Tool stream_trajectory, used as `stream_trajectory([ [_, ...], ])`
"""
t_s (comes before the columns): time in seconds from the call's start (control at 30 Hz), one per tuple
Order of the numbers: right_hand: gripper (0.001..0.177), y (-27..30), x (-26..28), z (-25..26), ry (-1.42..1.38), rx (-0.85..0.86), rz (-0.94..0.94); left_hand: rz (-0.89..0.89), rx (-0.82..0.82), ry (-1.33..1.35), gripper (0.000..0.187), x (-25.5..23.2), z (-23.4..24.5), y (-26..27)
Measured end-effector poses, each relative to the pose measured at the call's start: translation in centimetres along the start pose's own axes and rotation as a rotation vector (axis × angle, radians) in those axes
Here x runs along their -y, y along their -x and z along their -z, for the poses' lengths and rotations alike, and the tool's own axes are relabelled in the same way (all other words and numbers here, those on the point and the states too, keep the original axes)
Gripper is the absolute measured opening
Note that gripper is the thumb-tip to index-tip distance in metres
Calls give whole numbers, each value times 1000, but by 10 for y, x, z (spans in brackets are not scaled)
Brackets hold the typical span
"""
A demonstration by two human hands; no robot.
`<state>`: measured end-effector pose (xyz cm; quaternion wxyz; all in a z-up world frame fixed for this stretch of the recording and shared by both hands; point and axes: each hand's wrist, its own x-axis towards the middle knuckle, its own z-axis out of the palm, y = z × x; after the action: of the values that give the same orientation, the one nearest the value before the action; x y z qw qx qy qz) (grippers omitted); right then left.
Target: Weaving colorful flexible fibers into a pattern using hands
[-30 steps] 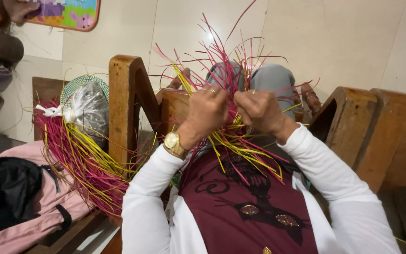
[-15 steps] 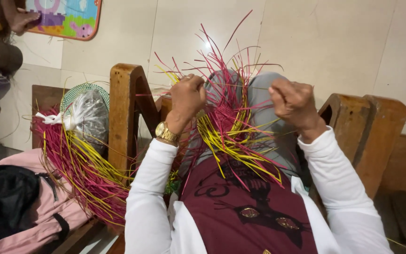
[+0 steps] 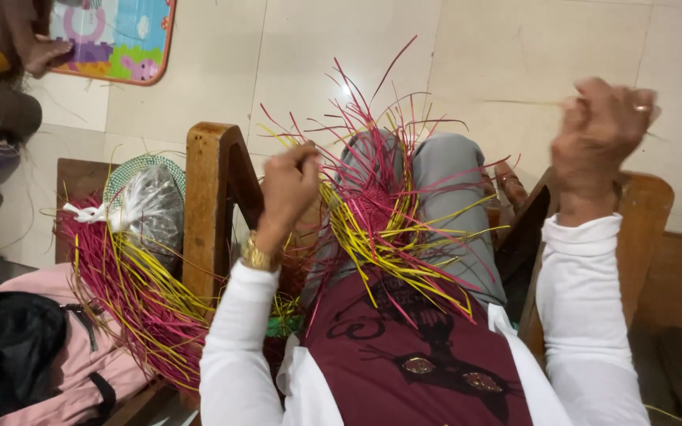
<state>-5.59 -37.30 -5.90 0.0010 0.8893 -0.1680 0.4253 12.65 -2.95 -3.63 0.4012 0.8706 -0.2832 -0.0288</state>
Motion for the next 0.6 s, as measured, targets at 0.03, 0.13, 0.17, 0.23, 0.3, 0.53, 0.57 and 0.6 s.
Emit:
stream_trajectory([
  [0.03, 19, -8, 22, 8, 4, -3, -5, -6, 4, -1, 20, -16, -1, 6],
  [0.13, 28, -13, 79, 23, -88, 97, 7, 532, 250, 981, 8, -39, -22, 24],
  [0.17, 22, -3, 94, 19, -247, 146, 41, 619, 227, 1206, 10, -31, -41, 30],
  [0.23, 17, 13, 126, 12, -403, 194, 77, 705, 203, 1433, 15, -32, -64, 36],
  [0.3, 15, 24, 160, 6, -1140, 303, -291, 599, 58, 1475, 13, -50, -71, 38],
  [0.53, 14, 35, 168, 6, -1449, 464, -555, 434, -10, 1448, 9, -58, -87, 42],
  [0.57, 10, 36, 165, 7, -1555, 562, -678, 455, -5, 1460, 7, -56, -88, 42],
  [0.6, 7, 36, 163, 8, -1657, 661, -804, 475, 1, 1472, 6, -53, -89, 41],
])
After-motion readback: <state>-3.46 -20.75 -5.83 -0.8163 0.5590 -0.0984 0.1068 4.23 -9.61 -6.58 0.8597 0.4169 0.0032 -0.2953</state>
